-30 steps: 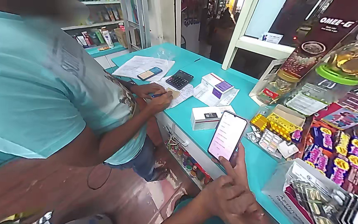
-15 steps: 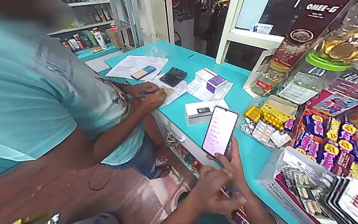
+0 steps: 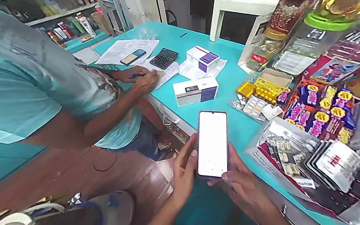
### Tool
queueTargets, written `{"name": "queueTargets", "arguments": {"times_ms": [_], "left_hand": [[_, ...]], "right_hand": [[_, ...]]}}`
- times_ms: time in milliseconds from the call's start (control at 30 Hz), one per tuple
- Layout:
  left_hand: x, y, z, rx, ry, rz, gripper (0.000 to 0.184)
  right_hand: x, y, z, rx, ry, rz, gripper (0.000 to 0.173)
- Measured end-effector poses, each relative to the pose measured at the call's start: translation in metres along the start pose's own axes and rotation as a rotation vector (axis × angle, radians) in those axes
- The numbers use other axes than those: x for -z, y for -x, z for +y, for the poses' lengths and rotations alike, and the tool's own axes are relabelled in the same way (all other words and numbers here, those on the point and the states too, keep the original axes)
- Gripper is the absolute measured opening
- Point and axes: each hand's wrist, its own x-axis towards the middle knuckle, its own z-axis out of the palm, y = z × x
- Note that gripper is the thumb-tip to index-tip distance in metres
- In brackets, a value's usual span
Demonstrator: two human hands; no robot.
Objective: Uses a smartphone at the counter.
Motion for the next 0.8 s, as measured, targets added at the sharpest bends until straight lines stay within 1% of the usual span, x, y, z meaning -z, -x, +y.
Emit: {"name": "queueTargets", "arguments": {"times_ms": [133, 267, 400, 600, 700, 800], "left_hand": [[-0.012, 0.013, 0.002, -0.001, 0.015, -0.009, 0.042], [-0.014, 0.013, 0.005, -0.008, 0.030, -0.050, 0.041], [-0.004, 0.011, 0.014, 0.007, 0.041, -0.095, 0.041], [0.021, 0.009, 0.039, 0.034, 0.043, -0.128, 0.045], [0.031, 0.015, 0.041, 0.050, 0.047, -0.121, 0.047], [0.033, 0.020, 0.038, 0.099, 0.072, -0.124, 0.046]], "right_hand": [[-0.005, 0.018, 0.003, -0.005, 0.007, 0.044, 0.097], [-0.009, 0.027, 0.004, 0.048, 0.055, 0.055, 0.098], [-0.016, 0.025, 0.015, 0.082, 0.040, 0.027, 0.101], [-0.039, 0.013, 0.024, 0.108, 0.145, -0.035, 0.102], [-0.047, 0.012, 0.032, 0.101, 0.221, 0.003, 0.104], [-0.054, 0.020, 0.040, 0.110, 0.210, 0.077, 0.108]]}}
